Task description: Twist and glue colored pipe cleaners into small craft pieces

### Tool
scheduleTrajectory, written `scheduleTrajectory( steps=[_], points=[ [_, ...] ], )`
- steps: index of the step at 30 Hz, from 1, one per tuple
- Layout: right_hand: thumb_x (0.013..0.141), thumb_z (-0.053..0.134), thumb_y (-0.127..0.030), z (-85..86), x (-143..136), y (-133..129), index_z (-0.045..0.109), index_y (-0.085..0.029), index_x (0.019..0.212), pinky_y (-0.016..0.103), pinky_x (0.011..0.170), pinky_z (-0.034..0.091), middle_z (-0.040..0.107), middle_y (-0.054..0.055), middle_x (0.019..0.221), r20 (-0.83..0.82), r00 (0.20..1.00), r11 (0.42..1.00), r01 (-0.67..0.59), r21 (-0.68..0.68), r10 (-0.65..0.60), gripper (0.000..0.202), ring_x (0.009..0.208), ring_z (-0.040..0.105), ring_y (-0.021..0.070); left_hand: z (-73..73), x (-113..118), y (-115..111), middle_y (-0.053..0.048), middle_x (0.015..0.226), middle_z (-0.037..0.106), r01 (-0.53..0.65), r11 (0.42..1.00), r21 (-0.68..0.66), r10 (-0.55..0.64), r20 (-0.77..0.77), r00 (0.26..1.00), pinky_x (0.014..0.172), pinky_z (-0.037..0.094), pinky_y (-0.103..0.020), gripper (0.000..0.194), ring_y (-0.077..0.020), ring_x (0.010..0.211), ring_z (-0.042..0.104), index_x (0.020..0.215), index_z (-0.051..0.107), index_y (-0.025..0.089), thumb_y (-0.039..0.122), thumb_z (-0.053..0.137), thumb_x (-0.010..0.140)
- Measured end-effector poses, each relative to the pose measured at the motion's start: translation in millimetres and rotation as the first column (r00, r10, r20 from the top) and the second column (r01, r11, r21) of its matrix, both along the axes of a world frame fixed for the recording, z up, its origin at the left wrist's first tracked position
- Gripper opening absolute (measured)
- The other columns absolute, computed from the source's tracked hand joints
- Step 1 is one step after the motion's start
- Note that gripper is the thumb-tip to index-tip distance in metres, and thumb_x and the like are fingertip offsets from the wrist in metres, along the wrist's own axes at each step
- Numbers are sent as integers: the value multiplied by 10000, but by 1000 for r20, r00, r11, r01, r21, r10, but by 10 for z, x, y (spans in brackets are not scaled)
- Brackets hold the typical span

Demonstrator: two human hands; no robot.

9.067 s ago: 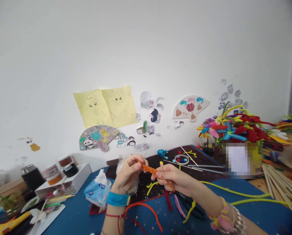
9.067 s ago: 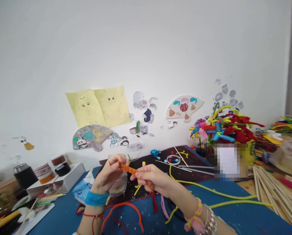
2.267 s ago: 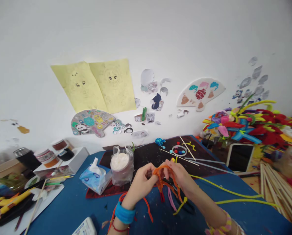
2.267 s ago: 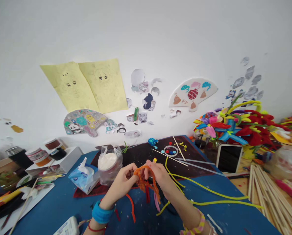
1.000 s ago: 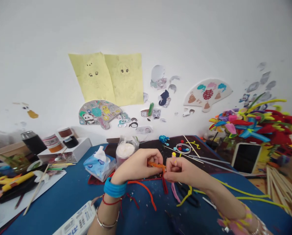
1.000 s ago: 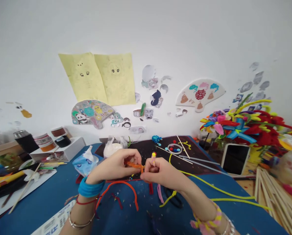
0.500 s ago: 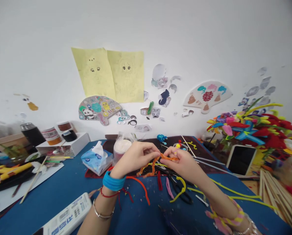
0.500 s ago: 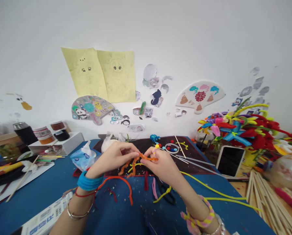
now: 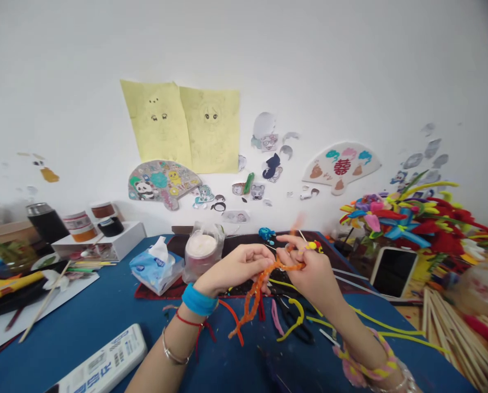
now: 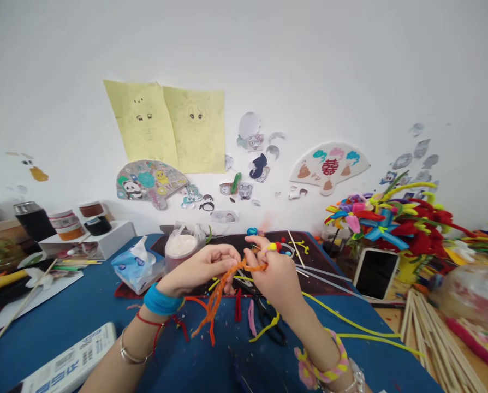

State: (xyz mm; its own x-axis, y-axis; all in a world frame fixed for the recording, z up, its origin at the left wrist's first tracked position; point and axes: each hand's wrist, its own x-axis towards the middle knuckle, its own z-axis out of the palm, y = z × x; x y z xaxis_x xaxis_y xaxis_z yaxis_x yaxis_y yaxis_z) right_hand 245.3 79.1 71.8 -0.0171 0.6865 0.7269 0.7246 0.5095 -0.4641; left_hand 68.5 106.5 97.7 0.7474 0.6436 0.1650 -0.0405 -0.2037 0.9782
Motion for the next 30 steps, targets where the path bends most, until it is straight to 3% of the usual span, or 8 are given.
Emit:
scheduleTrajectory(
  steps=[2,5,11,14,19,23,27,30],
  points=[
    [821,530,-278,73,32,-27,622,-157,770,247,598,450,679,80,932,-98,981,963,-184,-198,167,160,575,586,113,25,6,-35,32,645,553,-91,990,103,94,-25,995,558,467,-231,192,-107,553,584,863,527,158,350,529,854],
    [792,567,-274,177,85,-86,604,-162,1038,260,660,490,689,58,869,-247,896,805,-440,-398,368,273,725,634,162,55,0,-71,23,701,563,-185,943,276,206,-51,977,573,443,-220,152,-106,613,567,875,546,165,308,496,873],
    [827,553,-333,253,134,-129,599,-149,1097,190,450,378,629,11,673,-417,824,659,-560,-502,383,330,480,486,71,55,-29,-75,13,752,591,-238,870,432,292,-62,955,581,396,-212,133,-105,650,536,892,560,178,264,459,887],
    [808,581,-380,226,115,-102,599,-147,1098,192,468,409,616,10,652,-512,796,695,-567,-443,324,372,531,534,91,33,-28,-78,13,750,598,-235,871,432,295,-76,953,612,409,-222,118,-112,667,552,874,550,183,260,462,885],
    [722,686,-326,136,67,-32,638,-184,959,304,792,519,681,60,911,-555,762,805,-537,-253,335,281,875,638,181,2,9,-93,-16,742,627,-199,944,263,206,2,978,702,461,-259,134,-137,732,609,848,528,163,287,487,876],
    [743,672,-283,71,51,-1,623,-198,898,280,772,531,685,35,840,-555,752,855,-502,-129,357,184,809,655,159,-2,30,-90,-30,697,637,-198,966,167,190,58,980,705,477,-280,171,-145,694,625,824,514,150,316,508,864],
    [798,601,-225,57,47,-27,630,-193,795,285,708,524,660,36,785,-379,841,908,-419,-5,386,43,751,635,159,-10,23,-78,-6,642,607,-175,978,116,168,65,984,614,479,-266,199,-136,595,623,818,495,151,345,508,861],
    [818,552,-171,75,70,-58,641,-201,759,302,677,496,627,35,753,-152,891,903,-417,100,428,111,740,596,164,-10,17,-83,16,608,571,-176,980,97,171,52,984,549,462,-241,191,-117,526,597,807,480,152,334,507,857]
  ],
)
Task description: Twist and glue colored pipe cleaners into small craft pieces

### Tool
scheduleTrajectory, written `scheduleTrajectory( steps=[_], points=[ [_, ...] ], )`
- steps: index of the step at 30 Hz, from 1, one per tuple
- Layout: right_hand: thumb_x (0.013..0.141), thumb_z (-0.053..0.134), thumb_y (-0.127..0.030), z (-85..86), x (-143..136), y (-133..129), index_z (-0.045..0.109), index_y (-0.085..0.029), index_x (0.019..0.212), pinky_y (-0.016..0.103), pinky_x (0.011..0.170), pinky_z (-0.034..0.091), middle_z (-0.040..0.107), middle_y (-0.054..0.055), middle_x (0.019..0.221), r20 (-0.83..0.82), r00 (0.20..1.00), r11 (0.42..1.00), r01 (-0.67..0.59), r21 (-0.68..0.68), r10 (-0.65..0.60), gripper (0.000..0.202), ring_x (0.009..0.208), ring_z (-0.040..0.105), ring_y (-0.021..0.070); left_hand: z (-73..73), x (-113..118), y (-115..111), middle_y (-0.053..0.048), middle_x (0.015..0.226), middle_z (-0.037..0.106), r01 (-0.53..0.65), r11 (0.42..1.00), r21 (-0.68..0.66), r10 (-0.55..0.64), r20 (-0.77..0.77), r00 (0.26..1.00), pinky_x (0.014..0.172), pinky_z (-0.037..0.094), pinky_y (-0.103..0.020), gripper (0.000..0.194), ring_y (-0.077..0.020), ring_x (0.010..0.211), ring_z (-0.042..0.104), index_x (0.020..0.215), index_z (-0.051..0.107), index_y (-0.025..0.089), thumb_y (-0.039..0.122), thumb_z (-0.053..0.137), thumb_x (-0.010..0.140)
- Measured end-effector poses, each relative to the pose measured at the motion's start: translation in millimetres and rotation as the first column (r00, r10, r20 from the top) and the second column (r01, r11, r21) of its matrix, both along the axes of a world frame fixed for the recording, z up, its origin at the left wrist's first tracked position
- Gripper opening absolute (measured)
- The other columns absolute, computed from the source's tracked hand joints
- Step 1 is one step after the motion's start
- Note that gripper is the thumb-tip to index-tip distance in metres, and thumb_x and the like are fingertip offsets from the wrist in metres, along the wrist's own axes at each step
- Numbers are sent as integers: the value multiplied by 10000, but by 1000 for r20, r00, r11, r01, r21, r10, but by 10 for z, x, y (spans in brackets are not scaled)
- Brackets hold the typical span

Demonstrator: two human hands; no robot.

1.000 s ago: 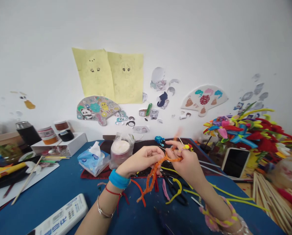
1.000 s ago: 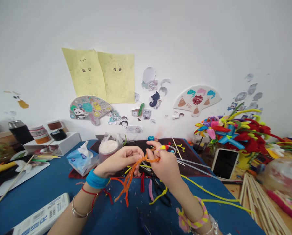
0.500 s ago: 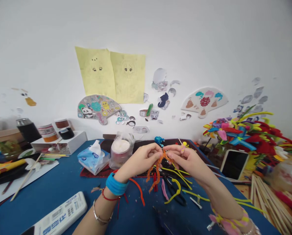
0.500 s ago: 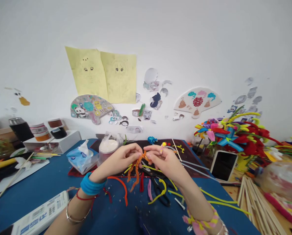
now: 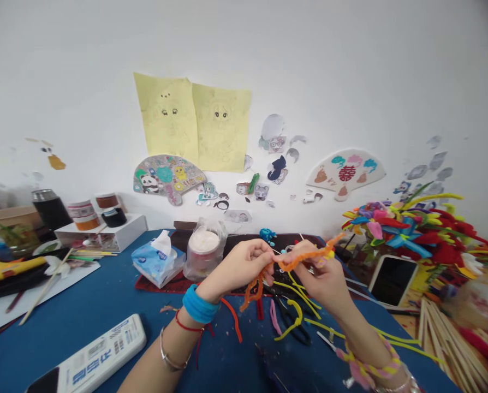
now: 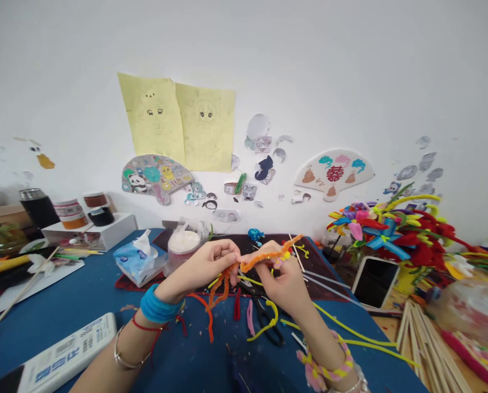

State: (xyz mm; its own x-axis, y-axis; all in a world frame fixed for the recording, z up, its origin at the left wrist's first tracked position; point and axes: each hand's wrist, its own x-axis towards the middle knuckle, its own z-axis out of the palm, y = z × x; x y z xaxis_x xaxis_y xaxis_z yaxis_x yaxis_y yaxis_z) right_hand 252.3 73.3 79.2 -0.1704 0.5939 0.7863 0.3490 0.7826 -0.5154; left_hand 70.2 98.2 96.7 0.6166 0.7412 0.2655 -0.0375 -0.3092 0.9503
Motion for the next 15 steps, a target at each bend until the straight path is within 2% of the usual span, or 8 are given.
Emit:
scheduleTrajectory(
  steps=[1,3,5,7,10,12,15],
  points=[
    [820,546,-169,3,12,-5,642,-203,759,306,671,488,619,36,748,29,1000,999,-8,36,7,119,739,587,167,5,-1,-7,19,606,564,-2,1000,4,2,-5,1000,545,460,-239,186,-113,520,590,804,478,152,328,502,859],
    [821,555,-195,-2,35,-6,643,-201,794,313,666,482,614,45,763,35,999,999,-26,22,25,92,748,580,176,21,-6,-26,17,615,558,4,1000,26,-4,-13,1000,560,461,-241,183,-111,537,582,807,481,151,324,484,870],
    [806,587,-242,-14,44,0,630,-192,871,305,644,479,602,51,779,8,1000,997,-28,-73,29,92,742,573,177,40,-17,-45,7,644,565,-5,997,71,6,-22,1000,597,459,-245,190,-113,585,576,815,495,149,324,463,882],
    [774,630,-280,-19,27,3,604,-186,937,268,566,456,566,27,729,-19,1000,987,4,-160,-7,190,661,541,152,51,-33,-54,0,689,569,-54,985,161,64,-57,996,615,434,-235,187,-110,631,550,823,525,147,316,469,879],
    [747,658,-312,12,-31,-11,599,-179,928,231,490,408,527,-10,654,-8,999,971,50,-235,-53,232,556,480,112,46,-54,-39,19,714,535,-115,948,297,159,-130,979,578,365,-216,158,-98,630,465,832,565,157,295,494,861],
    [755,648,-324,46,-64,-26,610,-172,902,237,536,441,576,3,688,11,1000,954,20,-300,-18,215,590,522,119,39,-62,-23,32,703,499,-115,941,319,171,-152,974,557,332,-214,155,-95,617,418,829,563,162,298,495,858],
    [779,619,-347,78,-69,-35,617,-169,876,262,644,487,641,26,746,-2,999,916,-44,-398,47,203,688,595,147,48,-70,-27,43,685,461,-59,960,273,110,-175,978,553,320,-210,171,-94,613,396,841,544,162,329,509,852]
  ],
)
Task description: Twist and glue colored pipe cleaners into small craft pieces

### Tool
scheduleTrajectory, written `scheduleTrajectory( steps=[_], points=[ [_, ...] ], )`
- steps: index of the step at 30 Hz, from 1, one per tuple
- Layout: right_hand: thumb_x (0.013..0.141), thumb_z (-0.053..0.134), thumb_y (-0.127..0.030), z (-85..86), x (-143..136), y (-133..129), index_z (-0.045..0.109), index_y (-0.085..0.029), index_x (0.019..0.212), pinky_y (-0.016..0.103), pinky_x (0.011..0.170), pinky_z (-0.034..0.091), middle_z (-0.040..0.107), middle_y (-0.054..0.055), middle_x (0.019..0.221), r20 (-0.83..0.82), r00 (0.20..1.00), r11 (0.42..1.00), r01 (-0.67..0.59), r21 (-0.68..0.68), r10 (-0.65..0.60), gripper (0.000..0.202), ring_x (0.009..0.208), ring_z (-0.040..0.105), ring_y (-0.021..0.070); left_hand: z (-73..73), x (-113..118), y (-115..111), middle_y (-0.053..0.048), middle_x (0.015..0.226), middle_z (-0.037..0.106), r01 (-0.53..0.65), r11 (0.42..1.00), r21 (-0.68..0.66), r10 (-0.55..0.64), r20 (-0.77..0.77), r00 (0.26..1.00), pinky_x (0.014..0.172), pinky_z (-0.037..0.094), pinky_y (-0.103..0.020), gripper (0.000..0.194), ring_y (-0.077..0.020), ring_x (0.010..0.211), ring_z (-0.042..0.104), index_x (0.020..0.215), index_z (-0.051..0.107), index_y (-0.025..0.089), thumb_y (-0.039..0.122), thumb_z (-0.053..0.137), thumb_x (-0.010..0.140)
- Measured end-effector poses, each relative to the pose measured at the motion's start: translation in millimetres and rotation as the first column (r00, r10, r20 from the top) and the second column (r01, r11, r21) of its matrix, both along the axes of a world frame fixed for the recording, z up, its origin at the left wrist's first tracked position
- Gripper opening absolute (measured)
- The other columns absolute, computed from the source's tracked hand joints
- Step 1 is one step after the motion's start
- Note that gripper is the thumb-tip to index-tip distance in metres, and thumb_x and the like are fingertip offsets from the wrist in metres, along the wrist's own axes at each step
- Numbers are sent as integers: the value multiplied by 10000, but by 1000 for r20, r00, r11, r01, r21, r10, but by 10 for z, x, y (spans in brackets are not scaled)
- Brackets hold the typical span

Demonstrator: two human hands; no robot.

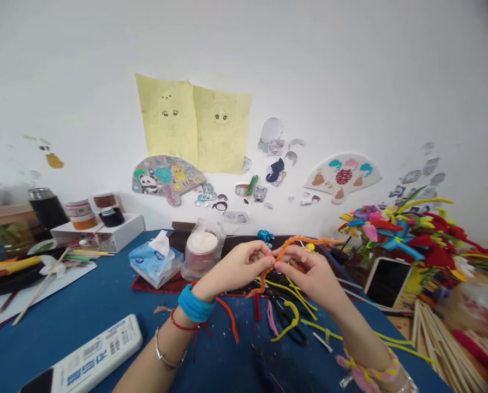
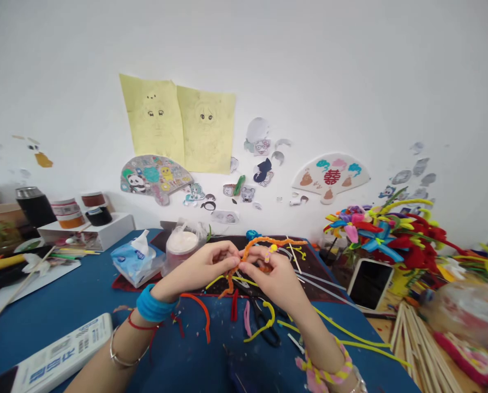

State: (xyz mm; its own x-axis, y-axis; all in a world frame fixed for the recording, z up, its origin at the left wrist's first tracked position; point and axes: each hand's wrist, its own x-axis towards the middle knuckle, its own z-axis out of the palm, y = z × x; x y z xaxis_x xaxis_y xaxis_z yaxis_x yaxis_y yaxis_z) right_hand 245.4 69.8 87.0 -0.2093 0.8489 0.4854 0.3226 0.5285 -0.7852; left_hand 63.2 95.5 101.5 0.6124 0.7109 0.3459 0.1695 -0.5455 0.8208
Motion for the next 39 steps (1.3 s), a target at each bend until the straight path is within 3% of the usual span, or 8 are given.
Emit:
scheduleTrajectory(
  steps=[8,12,15,19,24,28,32,39],
  points=[
    [780,605,-402,3,51,12,614,-170,800,267,618,469,614,30,737,-123,992,1000,13,-14,-15,233,674,559,150,53,30,-110,49,676,438,-67,993,93,69,-9,998,542,295,-206,192,-93,606,358,786,526,173,351,507,857],
    [812,579,-398,-22,64,-1,630,-185,858,232,499,394,556,16,738,-239,968,996,-84,-34,73,224,560,448,102,89,28,-119,57,585,384,42,999,-9,-43,-9,999,484,257,-211,298,-81,505,308,760,551,167,369,391,910],
    [826,571,-380,-42,73,0,630,-192,843,234,496,392,540,38,851,-241,957,987,-150,64,161,197,590,452,101,124,12,-130,71,513,329,89,992,-89,-90,-9,996,460,235,-216,345,-74,446,274,723,544,164,382,364,921],
    [851,551,-264,-24,73,-33,653,-225,870,277,602,447,546,45,892,-81,978,945,-163,282,192,111,701,526,133,159,-7,-153,58,559,376,59,998,-32,-59,18,998,505,275,-214,355,-72,489,310,649,511,157,370,400,912],
    [879,465,-158,58,86,-189,664,-332,976,291,652,458,558,28,961,146,986,838,-147,526,82,281,780,556,143,174,-25,-168,15,704,489,65,995,71,-68,43,997,626,349,-225,308,-100,646,438,683,522,151,320,408,913],
    [863,523,-266,92,59,-276,685,-332,943,287,609,454,599,29,1012,348,917,783,-66,619,-197,192,724,568,150,142,-25,-170,39,606,429,52,998,-16,-52,57,997,539,318,-220,325,-92,557,385,695,485,161,365,373,922],
    [839,579,-344,32,-2,-222,572,-263,1103,298,649,474,659,41,955,395,848,774,28,632,-354,276,758,608,182,123,-19,-179,44,634,436,56,996,-70,-51,73,996,510,297,-207,276,-81,550,355,734,485,163,380,429,896],
    [840,577,-211,-65,24,-111,566,-260,1011,292,627,441,673,35,925,424,776,590,-83,803,-467,178,655,591,150,108,-28,-130,30,674,529,-67,996,-51,69,42,997,548,361,-198,88,-90,603,454,779,557,147,235,567,775]
  ],
)
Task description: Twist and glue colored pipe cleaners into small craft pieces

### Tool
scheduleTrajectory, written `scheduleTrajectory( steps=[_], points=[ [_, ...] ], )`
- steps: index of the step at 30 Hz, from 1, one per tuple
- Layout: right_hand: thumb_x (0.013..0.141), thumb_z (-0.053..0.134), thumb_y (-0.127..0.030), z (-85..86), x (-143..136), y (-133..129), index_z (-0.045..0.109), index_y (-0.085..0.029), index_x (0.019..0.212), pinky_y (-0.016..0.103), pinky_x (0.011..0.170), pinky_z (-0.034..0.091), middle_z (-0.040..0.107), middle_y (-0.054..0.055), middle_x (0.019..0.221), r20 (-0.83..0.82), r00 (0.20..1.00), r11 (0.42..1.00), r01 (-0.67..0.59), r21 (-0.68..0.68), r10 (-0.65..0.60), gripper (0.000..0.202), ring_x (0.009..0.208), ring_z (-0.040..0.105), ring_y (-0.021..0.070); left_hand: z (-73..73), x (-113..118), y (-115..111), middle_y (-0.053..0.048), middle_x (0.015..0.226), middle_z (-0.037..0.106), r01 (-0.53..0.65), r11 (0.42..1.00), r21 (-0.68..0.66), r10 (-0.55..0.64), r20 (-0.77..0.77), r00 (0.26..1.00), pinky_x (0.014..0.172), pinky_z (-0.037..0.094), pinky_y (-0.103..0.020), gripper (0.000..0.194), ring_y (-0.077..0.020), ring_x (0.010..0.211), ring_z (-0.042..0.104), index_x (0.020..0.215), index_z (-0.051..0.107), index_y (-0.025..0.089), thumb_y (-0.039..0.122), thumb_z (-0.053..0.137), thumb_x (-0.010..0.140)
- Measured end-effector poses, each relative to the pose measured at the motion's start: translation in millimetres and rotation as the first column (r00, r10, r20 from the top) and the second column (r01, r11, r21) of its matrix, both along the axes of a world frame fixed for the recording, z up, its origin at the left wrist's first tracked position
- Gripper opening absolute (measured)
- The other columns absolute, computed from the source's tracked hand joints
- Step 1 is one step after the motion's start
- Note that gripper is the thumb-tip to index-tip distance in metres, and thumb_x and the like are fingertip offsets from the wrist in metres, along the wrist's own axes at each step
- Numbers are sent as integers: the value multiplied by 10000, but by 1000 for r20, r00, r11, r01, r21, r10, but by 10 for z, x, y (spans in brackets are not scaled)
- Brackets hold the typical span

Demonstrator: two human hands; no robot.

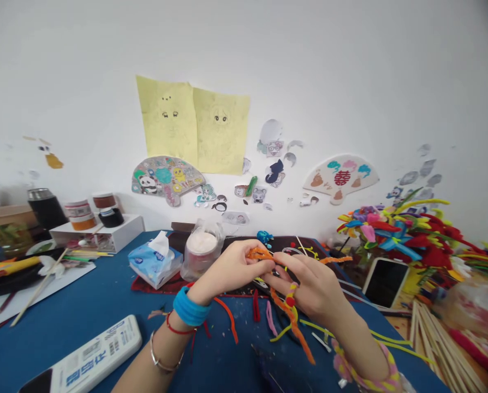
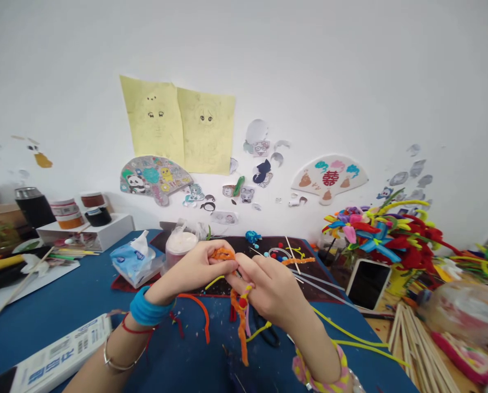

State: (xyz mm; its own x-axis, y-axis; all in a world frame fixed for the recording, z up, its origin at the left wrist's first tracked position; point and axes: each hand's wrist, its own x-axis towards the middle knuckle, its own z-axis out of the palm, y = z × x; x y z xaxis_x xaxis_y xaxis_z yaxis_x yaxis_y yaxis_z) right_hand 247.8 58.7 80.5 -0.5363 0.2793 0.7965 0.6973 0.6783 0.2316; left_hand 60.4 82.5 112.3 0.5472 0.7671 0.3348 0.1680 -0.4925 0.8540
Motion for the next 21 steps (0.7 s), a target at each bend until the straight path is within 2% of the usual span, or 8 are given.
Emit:
scheduleTrajectory(
  steps=[3,5,8,11,13,16,19,21],
  points=[
    [823,598,-240,-7,33,-15,567,-262,1033,280,594,443,659,15,814,-118,993,997,-14,-82,5,213,598,570,138,-22,-11,49,36,652,512,-8,1000,16,8,-5,1000,528,342,-198,85,-85,582,435,779,577,145,228,573,761],
    [835,562,-218,4,48,-35,594,-249,956,269,594,448,643,23,801,-194,981,992,-17,-125,-8,129,627,573,137,-31,-14,70,42,634,495,-7,1000,24,7,-1,1000,514,324,-197,82,-79,564,418,765,580,143,224,580,756],
    [834,488,-134,44,40,-54,615,-228,863,285,639,444,636,47,873,-150,989,996,-23,-88,10,161,718,558,157,-40,-11,83,41,630,504,26,1000,-8,-26,13,1000,517,330,-197,98,-75,556,419,764,584,138,235,599,751],
    [818,522,-147,81,-3,-41,593,-186,1019,315,660,429,646,60,875,-122,992,997,16,-80,-26,217,746,520,185,-55,-5,93,28,667,545,73,996,-49,-72,35,997,554,373,-205,157,-84,585,462,782,593,139,282,639,740],
    [825,540,-174,90,-28,-27,587,-165,986,312,645,412,653,49,813,-155,986,992,39,-120,-57,168,696,487,178,-68,-3,107,22,681,567,73,996,-54,-71,34,997,563,386,-210,187,-92,600,489,781,600,141,311,659,730],
    [855,516,-185,89,-29,-27,565,-182,782,311,677,395,651,27,771,-179,982,973,23,-231,-66,88,684,471,168,-81,-12,135,9,699,599,64,997,-33,-65,-11,998,583,399,-219,194,-105,626,519,780,622,138,316,671,722],
    [879,488,-191,98,-6,-48,548,-188,753,316,733,386,642,19,777,-198,979,944,-13,-329,-55,140,733,494,169,-77,-42,153,2,704,610,149,986,-69,-152,-42,987,604,404,-223,196,-101,630,517,786,634,130,308,681,720],
    [887,477,-188,111,3,-57,545,-190,758,316,755,380,640,15,789,-202,979,931,-46,-363,-31,147,742,501,164,-67,-73,156,23,645,576,212,967,-141,-221,-50,974,520,362,-204,209,-73,539,453,788,625,130,327,670,736]
  ],
)
